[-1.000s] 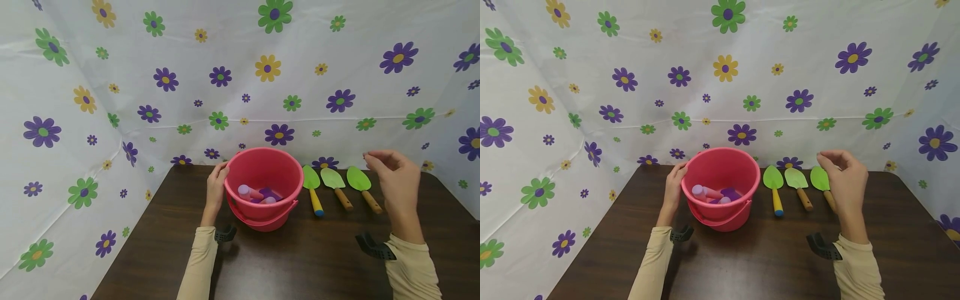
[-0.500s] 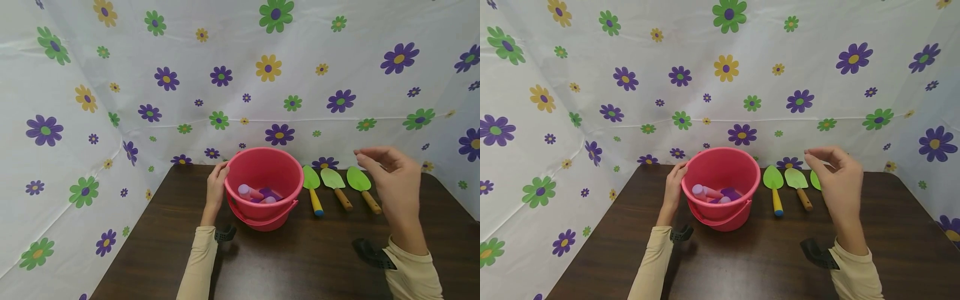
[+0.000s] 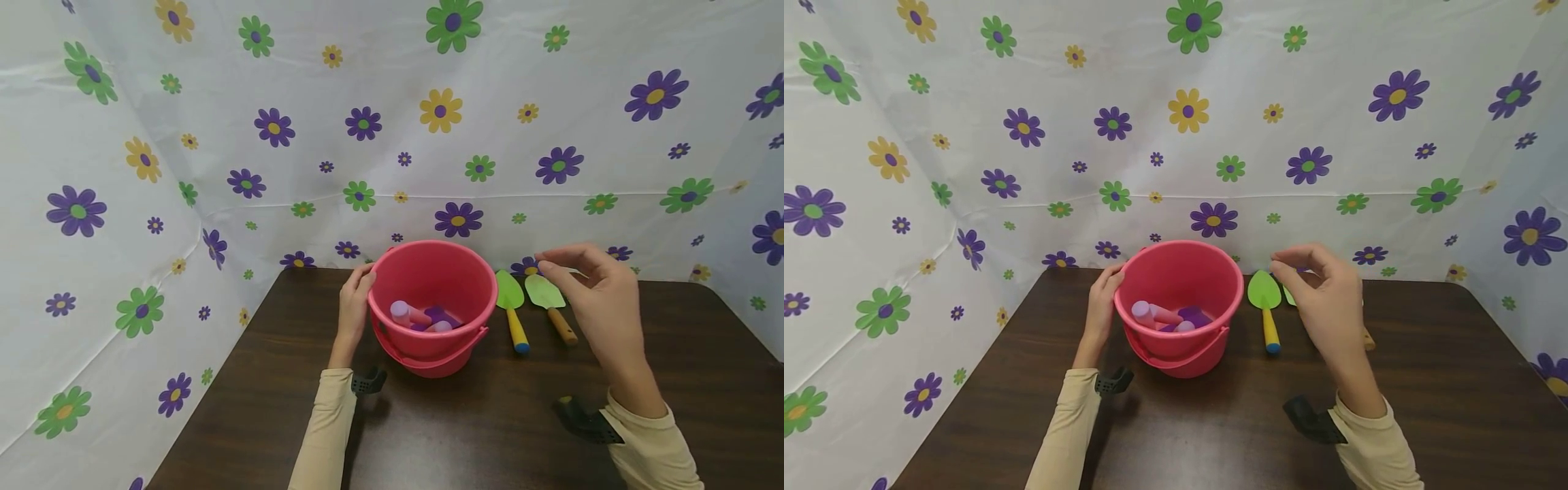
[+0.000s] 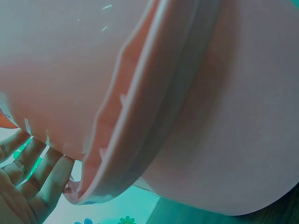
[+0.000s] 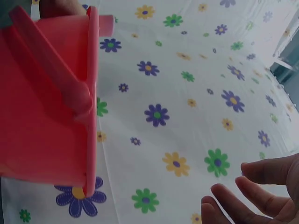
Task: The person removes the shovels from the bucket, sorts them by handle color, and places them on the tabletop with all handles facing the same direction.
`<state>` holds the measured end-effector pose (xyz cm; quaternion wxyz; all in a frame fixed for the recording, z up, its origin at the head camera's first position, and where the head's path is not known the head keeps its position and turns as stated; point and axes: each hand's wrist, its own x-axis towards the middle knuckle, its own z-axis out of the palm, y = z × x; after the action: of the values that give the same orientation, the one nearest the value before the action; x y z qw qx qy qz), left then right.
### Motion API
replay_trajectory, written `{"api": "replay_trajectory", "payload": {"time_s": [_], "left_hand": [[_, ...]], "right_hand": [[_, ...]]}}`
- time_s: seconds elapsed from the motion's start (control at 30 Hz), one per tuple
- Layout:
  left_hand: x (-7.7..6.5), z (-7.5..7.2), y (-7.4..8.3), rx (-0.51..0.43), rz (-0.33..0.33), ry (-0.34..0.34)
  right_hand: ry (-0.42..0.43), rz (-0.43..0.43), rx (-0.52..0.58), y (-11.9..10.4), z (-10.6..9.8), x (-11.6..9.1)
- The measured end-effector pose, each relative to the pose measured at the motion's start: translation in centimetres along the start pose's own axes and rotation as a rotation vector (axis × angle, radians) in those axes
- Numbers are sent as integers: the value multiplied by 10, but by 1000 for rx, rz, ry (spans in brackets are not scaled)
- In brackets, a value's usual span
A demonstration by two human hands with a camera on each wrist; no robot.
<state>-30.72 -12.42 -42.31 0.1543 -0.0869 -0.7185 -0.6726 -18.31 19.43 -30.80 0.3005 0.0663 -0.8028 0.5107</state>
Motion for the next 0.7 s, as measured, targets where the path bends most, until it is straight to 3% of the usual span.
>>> {"api": "replay_trajectory", "payload": {"time_s": [0.43,0.7], "left_hand": [[1,-1,0,-1,2,6],[2,0,0,0,-6,9]], "right_hand": [[-107,-66,37,-8,36,4],[-195,-32,44,-12,56,4]]}}
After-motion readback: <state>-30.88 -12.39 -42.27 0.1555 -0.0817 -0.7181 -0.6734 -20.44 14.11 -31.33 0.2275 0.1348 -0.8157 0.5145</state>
